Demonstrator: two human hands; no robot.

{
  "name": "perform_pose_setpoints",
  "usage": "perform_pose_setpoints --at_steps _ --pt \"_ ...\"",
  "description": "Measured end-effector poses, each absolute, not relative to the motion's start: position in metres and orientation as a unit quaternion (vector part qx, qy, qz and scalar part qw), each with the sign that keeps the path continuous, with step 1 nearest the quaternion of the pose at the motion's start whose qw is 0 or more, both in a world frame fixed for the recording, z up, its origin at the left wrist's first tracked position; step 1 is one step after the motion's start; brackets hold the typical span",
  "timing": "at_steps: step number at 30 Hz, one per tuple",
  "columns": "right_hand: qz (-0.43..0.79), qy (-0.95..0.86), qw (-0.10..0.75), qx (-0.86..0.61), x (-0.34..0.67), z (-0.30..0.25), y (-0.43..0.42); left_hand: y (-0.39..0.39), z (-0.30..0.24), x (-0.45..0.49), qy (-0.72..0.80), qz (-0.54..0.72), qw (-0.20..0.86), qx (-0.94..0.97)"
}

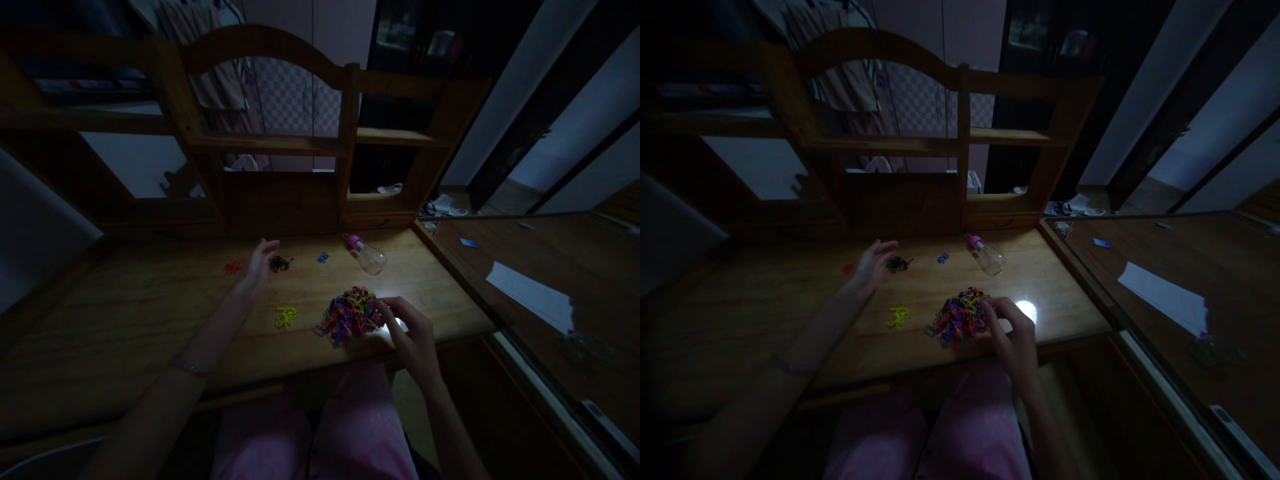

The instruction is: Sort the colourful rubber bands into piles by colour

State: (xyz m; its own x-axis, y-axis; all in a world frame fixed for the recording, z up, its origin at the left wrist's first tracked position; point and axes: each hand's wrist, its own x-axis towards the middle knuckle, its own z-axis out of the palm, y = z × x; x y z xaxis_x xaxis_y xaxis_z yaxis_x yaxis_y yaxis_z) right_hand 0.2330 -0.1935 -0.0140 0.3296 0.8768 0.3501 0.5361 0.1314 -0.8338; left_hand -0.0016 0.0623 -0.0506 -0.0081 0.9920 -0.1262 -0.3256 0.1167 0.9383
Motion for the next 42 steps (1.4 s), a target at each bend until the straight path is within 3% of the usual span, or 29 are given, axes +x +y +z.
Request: perform_pose_setpoints --at_steps 5,8,12,17,27,38,42 --pt "0.179 -0.515 0.513 -0.664 0.243 -0.024 -0.193 0.009 -0.026 -0.007 0.428 0.509 0.534 0.522" --pt "0.185 -0.496 0.513 -0.676 0.245 -0.028 -0.191 -0.042 -0.015 0.001 0.416 0.385 0.463 0.682" --pt "0.188 -0.495 0.512 -0.676 0.244 -0.03 -0.191 -0.089 -0.04 0.008 0.42 0.294 0.368 0.776" --pt "0.183 -0.494 0.501 -0.687 0.244 -0.028 -0.194 -0.105 -0.082 0.009 0.431 0.259 0.329 0.799" --pt "0.18 -0.511 0.49 -0.683 0.236 -0.024 -0.2 -0.142 -0.042 0.026 0.413 0.228 0.362 0.804" --pt "0.183 -0.556 0.477 -0.656 0.223 -0.024 -0.201 -0.16 -0.085 0.052 0.428 0.223 0.268 0.834" --pt "0.202 -0.629 0.421 -0.621 0.211 -0.03 -0.205 -0.155 -0.084 0.049 0.433 0.266 0.277 0.816"
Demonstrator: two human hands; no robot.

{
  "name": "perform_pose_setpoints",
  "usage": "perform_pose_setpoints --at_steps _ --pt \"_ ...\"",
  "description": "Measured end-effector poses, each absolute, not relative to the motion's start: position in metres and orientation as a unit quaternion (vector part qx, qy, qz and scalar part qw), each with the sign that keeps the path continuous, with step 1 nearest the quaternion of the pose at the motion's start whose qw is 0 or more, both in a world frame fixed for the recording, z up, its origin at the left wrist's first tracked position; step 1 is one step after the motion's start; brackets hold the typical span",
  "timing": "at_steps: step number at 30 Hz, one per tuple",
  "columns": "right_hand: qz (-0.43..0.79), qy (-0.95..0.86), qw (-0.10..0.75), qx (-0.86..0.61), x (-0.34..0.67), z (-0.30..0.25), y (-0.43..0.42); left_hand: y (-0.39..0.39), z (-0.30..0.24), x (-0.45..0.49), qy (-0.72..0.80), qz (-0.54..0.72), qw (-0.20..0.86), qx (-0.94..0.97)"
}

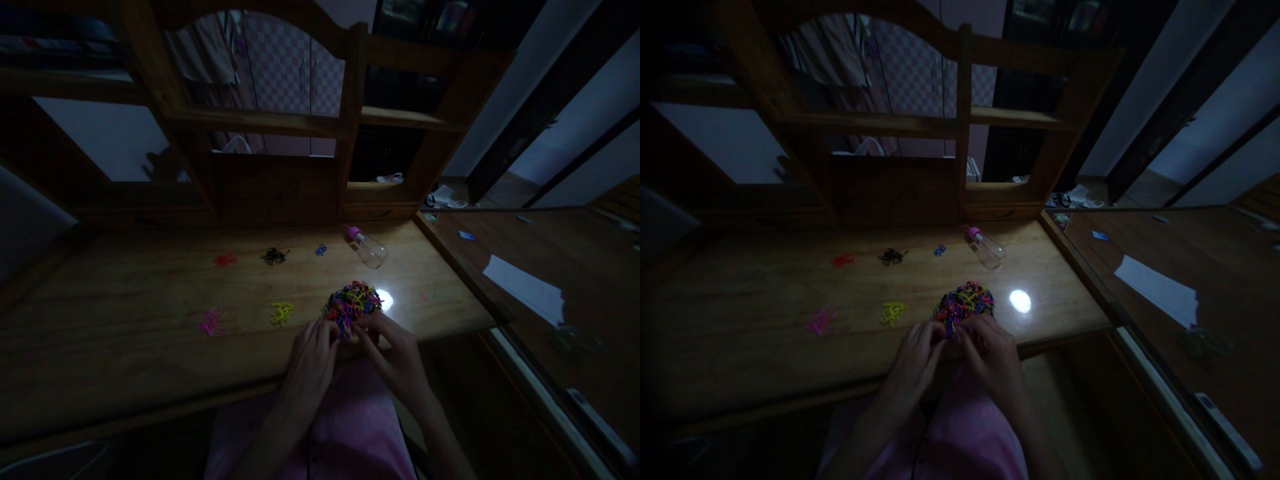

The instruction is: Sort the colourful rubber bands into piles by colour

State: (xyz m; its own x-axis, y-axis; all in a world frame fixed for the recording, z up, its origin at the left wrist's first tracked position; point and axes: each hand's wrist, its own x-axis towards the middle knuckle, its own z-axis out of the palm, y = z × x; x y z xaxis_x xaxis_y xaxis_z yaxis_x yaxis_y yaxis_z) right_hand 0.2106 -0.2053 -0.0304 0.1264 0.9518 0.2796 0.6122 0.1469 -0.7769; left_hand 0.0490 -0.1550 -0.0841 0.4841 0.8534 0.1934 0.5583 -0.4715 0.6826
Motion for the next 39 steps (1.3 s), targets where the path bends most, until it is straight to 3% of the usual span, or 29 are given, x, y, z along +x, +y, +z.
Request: perform_pose_setpoints --at_steps 11,21,39 --pt "0.152 -0.68 0.331 -0.636 0.198 -0.061 -0.197 -0.146 -0.084 0.041 0.428 0.333 0.334 0.771" --pt "0.112 -0.64 0.355 -0.673 0.203 -0.06 -0.191 -0.141 -0.079 0.037 0.464 0.348 0.402 0.709" --pt "0.024 -0.63 0.319 -0.707 0.213 -0.055 -0.188 -0.131 -0.07 0.035 0.463 0.406 0.375 0.693"
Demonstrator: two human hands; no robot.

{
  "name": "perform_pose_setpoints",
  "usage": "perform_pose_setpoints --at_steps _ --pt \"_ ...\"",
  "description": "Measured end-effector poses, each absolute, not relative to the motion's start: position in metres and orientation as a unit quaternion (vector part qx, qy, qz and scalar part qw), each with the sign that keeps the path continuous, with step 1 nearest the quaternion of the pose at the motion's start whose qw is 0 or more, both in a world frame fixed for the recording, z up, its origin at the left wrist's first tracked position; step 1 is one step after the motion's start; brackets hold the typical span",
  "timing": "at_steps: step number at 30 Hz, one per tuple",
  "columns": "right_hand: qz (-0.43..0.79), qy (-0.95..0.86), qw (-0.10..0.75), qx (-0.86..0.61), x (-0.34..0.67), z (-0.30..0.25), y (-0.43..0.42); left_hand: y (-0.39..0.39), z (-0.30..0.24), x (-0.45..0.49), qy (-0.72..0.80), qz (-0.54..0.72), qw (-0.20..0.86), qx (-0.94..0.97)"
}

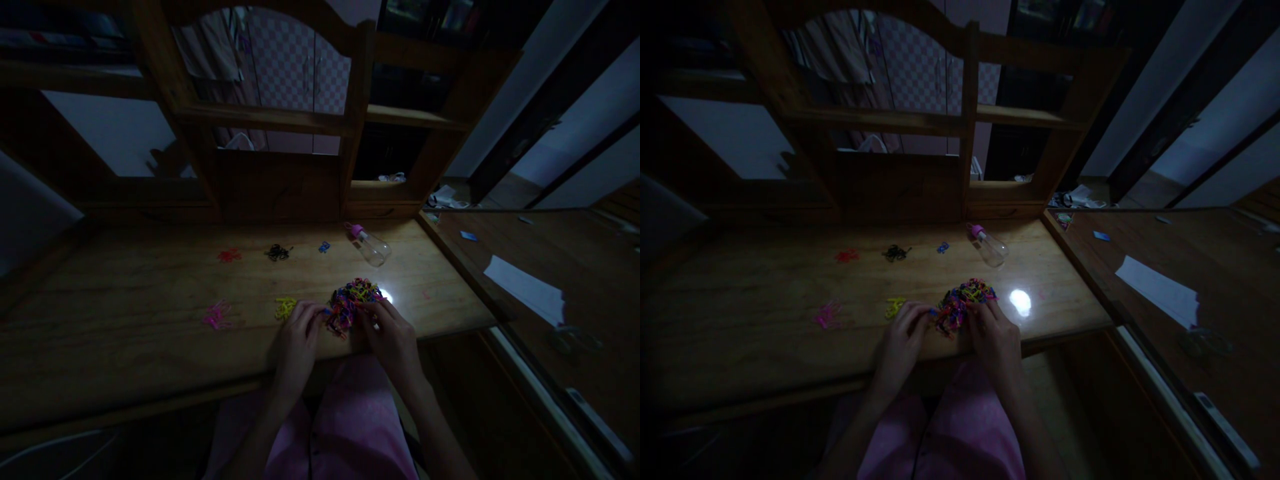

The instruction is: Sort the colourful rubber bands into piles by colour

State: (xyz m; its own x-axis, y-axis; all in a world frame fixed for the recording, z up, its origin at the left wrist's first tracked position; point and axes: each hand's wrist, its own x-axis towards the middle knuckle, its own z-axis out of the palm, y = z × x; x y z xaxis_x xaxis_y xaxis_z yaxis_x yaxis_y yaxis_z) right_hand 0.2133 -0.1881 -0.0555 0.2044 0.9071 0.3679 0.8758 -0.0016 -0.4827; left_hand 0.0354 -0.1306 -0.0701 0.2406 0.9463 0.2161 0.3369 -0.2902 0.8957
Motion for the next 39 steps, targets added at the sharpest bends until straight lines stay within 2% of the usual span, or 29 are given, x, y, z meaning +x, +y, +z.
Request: perform_pose_setpoints --at_steps 6,9,13,17,20,23,31,36,39 --pt "0.016 -0.635 0.33 -0.698 0.215 -0.058 -0.19 -0.125 -0.069 0.03 0.432 0.412 0.599 0.533" --pt "0.023 -0.634 0.345 -0.692 0.217 -0.059 -0.191 -0.117 -0.059 0.024 0.42 0.42 0.649 0.475" --pt "0.03 -0.638 0.349 -0.686 0.217 -0.056 -0.192 -0.076 -0.037 0.024 0.373 0.394 0.599 0.588" --pt "0.022 -0.643 0.339 -0.687 0.216 -0.057 -0.192 -0.014 -0.028 0.04 0.367 0.31 0.47 0.74" --pt "0.012 -0.646 0.339 -0.684 0.215 -0.061 -0.193 0.021 -0.031 0.057 0.389 0.293 0.336 0.806" --pt "0.01 -0.646 0.348 -0.679 0.216 -0.061 -0.196 0.038 -0.034 0.07 0.39 0.29 0.271 0.831" --pt "0.016 -0.637 0.354 -0.684 0.227 -0.052 -0.205 0.03 -0.032 0.049 0.369 0.286 0.26 0.845" --pt "0.009 -0.63 0.371 -0.682 0.232 -0.058 -0.203 -0.026 -0.029 0.015 0.299 0.149 0.352 0.874" --pt "0.016 -0.636 0.372 -0.676 0.23 -0.06 -0.198 -0.056 -0.033 0.006 0.277 0.11 0.337 0.893"
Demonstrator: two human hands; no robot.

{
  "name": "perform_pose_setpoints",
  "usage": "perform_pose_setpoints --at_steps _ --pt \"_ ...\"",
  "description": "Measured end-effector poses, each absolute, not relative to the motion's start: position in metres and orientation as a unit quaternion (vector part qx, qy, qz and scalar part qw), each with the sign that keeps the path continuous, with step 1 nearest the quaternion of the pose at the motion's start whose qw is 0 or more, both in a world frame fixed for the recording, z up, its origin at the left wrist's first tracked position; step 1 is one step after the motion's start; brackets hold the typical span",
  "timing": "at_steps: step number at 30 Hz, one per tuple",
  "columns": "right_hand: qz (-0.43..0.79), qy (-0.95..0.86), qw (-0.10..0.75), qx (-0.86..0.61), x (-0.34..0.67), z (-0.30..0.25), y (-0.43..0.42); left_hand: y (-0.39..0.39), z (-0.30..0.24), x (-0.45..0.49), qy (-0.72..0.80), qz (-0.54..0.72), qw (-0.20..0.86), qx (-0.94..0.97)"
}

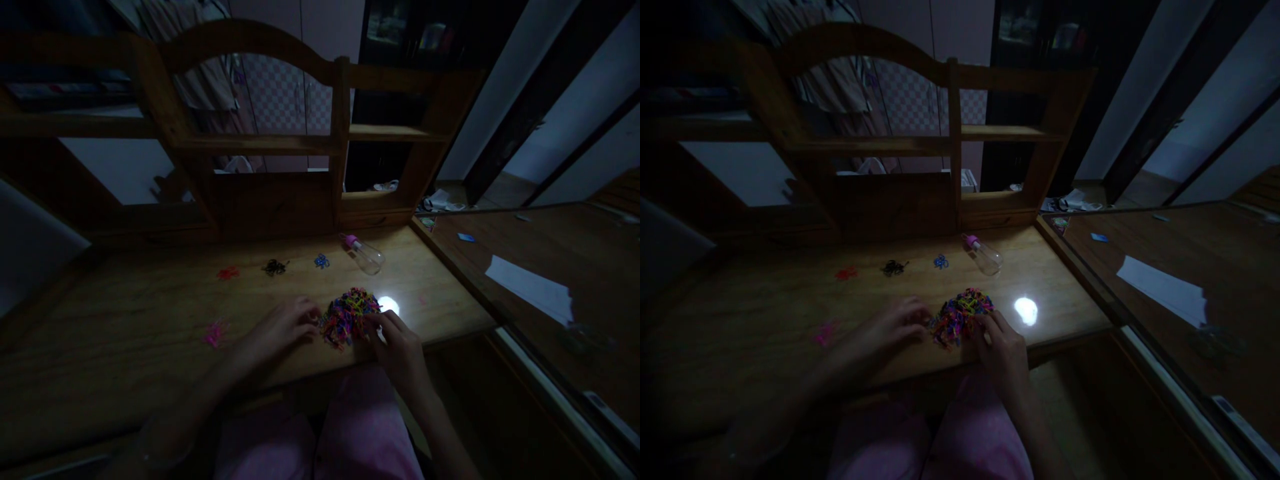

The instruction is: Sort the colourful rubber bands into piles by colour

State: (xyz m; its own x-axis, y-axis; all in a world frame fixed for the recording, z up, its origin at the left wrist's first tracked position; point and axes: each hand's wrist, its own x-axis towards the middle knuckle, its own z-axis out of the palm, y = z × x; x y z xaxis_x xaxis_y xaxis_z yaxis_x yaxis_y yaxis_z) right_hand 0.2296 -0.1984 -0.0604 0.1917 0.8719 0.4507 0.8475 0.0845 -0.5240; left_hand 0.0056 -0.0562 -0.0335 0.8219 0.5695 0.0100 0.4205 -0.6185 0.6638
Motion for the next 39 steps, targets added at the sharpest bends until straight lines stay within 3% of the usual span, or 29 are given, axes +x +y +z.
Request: perform_pose_setpoints --at_steps 7,18,29,39 --pt "0.022 -0.64 0.383 -0.666 0.223 -0.053 -0.196 -0.057 -0.052 0.01 0.279 0.143 0.255 0.915" --pt "0.042 -0.626 0.375 -0.683 0.224 -0.059 -0.199 0.064 -0.05 0.06 0.337 0.229 0.178 0.896" --pt "0.042 -0.613 0.349 -0.708 0.246 -0.062 -0.211 -0.034 -0.025 0.063 0.191 0.173 0.255 0.932" --pt "0.045 -0.62 0.346 -0.702 0.239 -0.065 -0.215 -0.052 -0.032 0.097 0.188 0.172 0.181 0.95"
